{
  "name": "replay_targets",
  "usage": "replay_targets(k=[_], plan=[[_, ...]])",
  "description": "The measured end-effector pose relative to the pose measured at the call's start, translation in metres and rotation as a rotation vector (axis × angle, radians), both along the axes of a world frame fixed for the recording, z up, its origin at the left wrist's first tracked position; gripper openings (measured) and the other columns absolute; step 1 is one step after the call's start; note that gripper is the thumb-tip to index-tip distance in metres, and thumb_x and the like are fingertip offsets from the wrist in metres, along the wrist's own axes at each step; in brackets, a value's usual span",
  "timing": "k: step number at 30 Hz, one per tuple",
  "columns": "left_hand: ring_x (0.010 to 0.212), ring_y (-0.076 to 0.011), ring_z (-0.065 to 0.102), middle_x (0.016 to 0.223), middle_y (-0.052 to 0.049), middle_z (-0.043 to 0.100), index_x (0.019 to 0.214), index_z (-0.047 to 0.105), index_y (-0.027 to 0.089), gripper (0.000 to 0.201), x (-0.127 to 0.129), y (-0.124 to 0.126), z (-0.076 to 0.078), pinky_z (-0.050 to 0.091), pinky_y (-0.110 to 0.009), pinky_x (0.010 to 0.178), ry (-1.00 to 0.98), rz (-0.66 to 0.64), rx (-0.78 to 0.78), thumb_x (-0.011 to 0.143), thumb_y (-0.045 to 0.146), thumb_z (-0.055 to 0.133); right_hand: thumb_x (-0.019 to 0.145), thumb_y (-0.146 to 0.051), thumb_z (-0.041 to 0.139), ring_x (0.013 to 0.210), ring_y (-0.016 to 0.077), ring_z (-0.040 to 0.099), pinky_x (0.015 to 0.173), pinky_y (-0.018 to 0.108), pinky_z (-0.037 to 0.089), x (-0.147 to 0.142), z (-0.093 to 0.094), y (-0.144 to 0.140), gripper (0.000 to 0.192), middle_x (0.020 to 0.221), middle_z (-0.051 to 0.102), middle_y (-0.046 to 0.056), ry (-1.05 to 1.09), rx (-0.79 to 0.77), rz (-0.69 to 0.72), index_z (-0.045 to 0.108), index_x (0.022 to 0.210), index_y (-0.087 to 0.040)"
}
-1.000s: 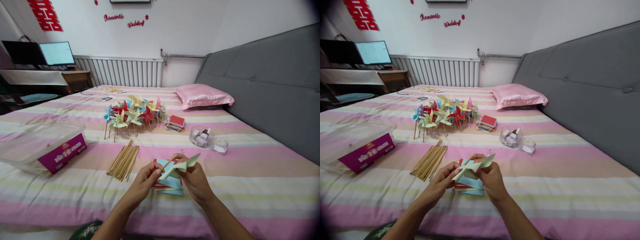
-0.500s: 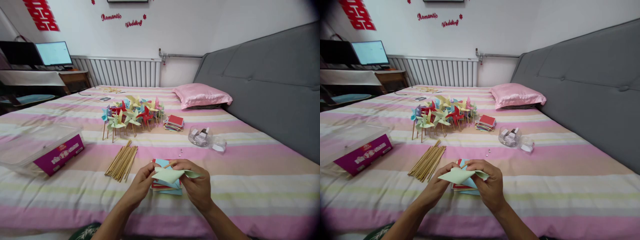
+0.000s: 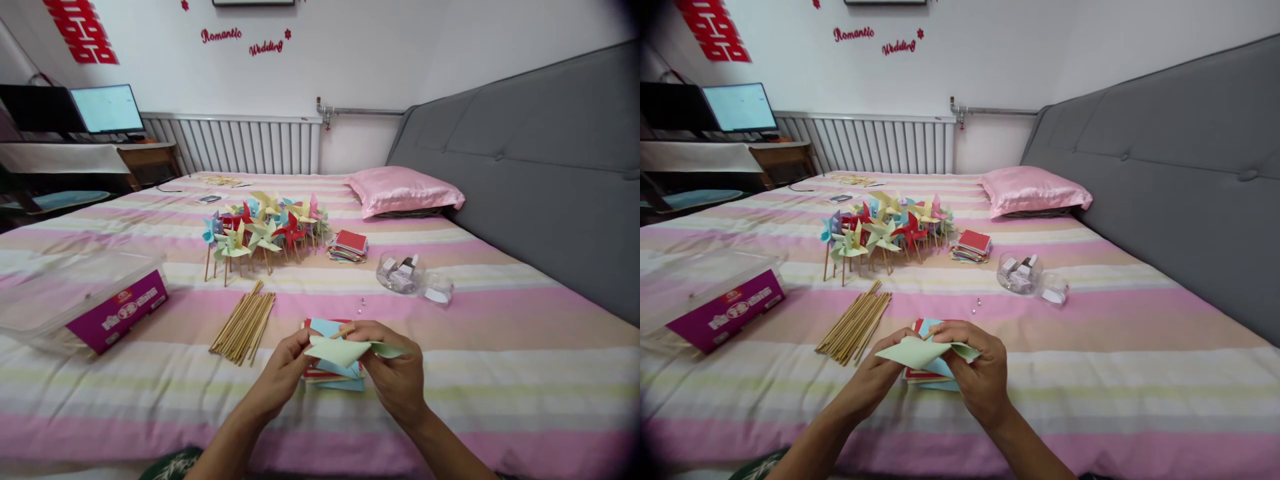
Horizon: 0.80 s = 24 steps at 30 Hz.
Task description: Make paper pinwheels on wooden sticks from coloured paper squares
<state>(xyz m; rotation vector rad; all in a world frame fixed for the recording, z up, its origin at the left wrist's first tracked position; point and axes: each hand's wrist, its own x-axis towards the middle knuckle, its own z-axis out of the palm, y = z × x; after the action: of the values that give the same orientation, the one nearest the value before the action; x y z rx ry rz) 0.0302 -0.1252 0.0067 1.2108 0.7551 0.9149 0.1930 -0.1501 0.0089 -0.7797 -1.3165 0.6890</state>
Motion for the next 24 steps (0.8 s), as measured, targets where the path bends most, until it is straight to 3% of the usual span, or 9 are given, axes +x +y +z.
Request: replay_targets(k=[9, 24], plan=[[0.064, -0.0113, 0.045, 0.069, 0.001, 0.053, 0.074, 0.059, 0.015, 0.019, 0.001, 0.0, 0.0, 0.034, -0.022, 0.063, -0.058, -0.039, -0.042, 0.073, 0.033, 0.065, 0.074, -0.017, 0.066, 0.081, 0.0188, 0.066, 0.074, 0.03, 0.051, 0.0, -0.001, 0.0, 0.01, 0.083, 0.071, 0.003, 0.041, -0.002, 0.008, 0.07, 0.078, -0.025], [0.056, -0.0093, 0.039, 0.061, 0.002, 0.05, 0.074, 0.056, 0.016, 0.024, -0.004, 0.003, -0.013, 0.029, -0.021, 0.055, -0.025, -0.074, -0.074, 0.072, 0.038, 0.065, 0.075, -0.017, 0.066, 0.081, 0.0194, 0.068, 0.076, 0.032, 0.053, 0.0, 0.0, 0.0, 0.011, 0.082, 0.073, 0.003, 0.15, -0.095, 0.127, 0.07, 0.076, -0.026]])
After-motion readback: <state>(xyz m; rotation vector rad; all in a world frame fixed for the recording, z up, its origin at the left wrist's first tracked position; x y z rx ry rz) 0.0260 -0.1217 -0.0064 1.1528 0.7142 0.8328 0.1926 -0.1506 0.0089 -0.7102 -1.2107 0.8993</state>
